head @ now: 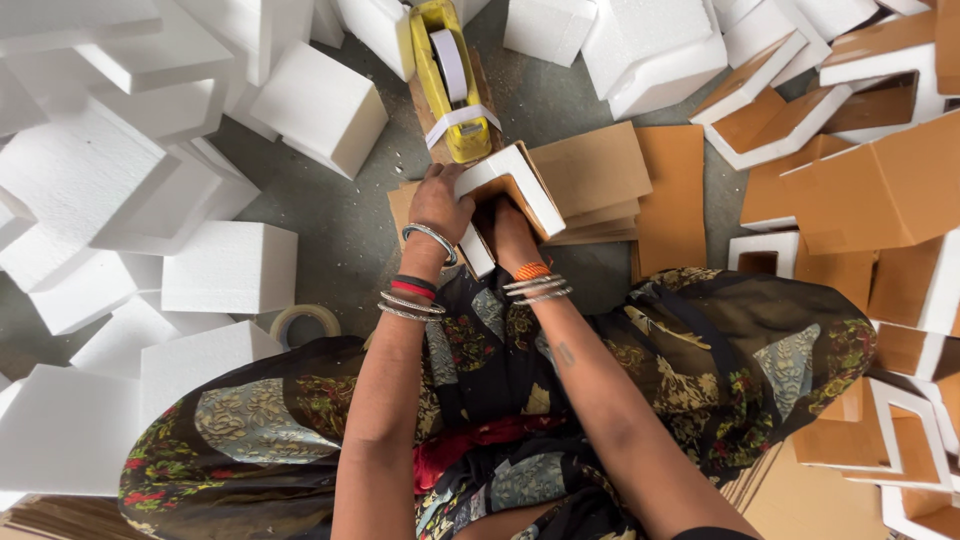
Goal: The person assembles a box by hand, places foam inserts inside the box, and moves the completed package to a pile.
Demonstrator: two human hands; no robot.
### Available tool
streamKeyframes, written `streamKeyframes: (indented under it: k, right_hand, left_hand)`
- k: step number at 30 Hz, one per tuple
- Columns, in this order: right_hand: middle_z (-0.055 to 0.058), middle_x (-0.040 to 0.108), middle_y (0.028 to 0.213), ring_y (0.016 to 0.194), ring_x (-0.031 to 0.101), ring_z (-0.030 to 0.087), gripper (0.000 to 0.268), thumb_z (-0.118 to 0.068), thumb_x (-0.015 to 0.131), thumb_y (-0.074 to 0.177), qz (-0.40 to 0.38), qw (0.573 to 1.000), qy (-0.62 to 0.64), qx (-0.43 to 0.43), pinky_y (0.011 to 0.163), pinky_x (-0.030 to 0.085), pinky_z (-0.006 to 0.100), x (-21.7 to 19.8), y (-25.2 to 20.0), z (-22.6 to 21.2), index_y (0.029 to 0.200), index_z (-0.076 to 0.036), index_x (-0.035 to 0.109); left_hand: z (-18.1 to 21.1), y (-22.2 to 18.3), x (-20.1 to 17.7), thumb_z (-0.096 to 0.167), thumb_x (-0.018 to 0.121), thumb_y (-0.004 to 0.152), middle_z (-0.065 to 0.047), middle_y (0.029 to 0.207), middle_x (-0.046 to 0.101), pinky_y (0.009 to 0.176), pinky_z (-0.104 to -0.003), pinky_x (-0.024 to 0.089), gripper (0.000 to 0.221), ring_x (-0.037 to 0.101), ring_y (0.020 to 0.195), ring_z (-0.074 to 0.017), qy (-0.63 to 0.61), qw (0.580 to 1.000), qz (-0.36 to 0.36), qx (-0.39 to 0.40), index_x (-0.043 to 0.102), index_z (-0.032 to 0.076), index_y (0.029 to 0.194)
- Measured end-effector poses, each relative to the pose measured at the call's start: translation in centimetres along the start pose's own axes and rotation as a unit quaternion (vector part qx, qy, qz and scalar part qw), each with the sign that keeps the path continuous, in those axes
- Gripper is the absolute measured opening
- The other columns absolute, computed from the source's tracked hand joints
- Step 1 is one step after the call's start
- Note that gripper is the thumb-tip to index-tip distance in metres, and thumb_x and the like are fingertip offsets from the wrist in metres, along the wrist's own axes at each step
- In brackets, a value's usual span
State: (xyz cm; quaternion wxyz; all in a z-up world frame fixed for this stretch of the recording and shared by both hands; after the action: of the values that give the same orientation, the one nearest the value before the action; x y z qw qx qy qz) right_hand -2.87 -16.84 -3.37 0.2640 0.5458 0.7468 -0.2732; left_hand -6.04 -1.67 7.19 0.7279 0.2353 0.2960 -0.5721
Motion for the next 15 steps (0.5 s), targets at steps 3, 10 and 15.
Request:
streamKeyframes:
  k: [3,10,15]
  right_hand:
    - [0.031,0.068,0.105,0.103,0.064,0.049,0.028,-0.015,0.064,0.093,-0.07,0.991,-0.017,-0.111,0.087,0.053,0.051,-2.4,-3.0,-1.0,0.114,0.004,0.06]
    - [0.011,0.076,0.101,0.091,0.076,0.026,0.023,-0.012,0.061,0.1,-0.122,0.981,0.07,-0.137,0.081,0.059,0.04,-14.7,-6.2,-10.5,0.123,-0.008,0.063]
    - [0.011,0.076,0.107,0.101,0.072,0.027,0.052,-0.013,0.07,0.099,0.019,0.962,-0.016,-0.271,0.088,0.055,0.038,-15.3,1.5,-10.9,0.145,-0.005,0.046]
  left_hand:
    - [-0.7,0.3,0.0,0.006,0.07,0.077,-0.021,0.126,0.062,0.103,-0.044,0.048,0.05,0.059,0.118,-0.0413,0.001,1.0,-0.004,0.024,0.064,0.003,0.127]
    - [0.2,1.1,-0.7,0.004,0.07,0.078,-0.018,0.124,0.061,0.103,-0.047,0.046,0.048,0.055,0.119,-0.0427,0.046,0.997,-0.061,0.023,0.063,0.005,0.125]
    - [0.4,0.6,-0.4,0.001,0.068,0.077,-0.018,0.123,0.061,0.103,-0.048,0.046,0.048,0.055,0.119,-0.0437,0.055,0.997,-0.032,0.048,0.063,0.005,0.125]
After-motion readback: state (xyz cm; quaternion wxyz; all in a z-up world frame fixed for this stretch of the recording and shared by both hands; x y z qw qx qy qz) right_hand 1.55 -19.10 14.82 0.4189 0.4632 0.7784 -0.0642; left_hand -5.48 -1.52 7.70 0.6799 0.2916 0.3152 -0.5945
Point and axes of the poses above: each hand's wrist, its own y-axis towards the middle knuckle, its own x-axis out of the palm, z = x × y, the point moved 2 cm from there along y, towards the middle knuckle
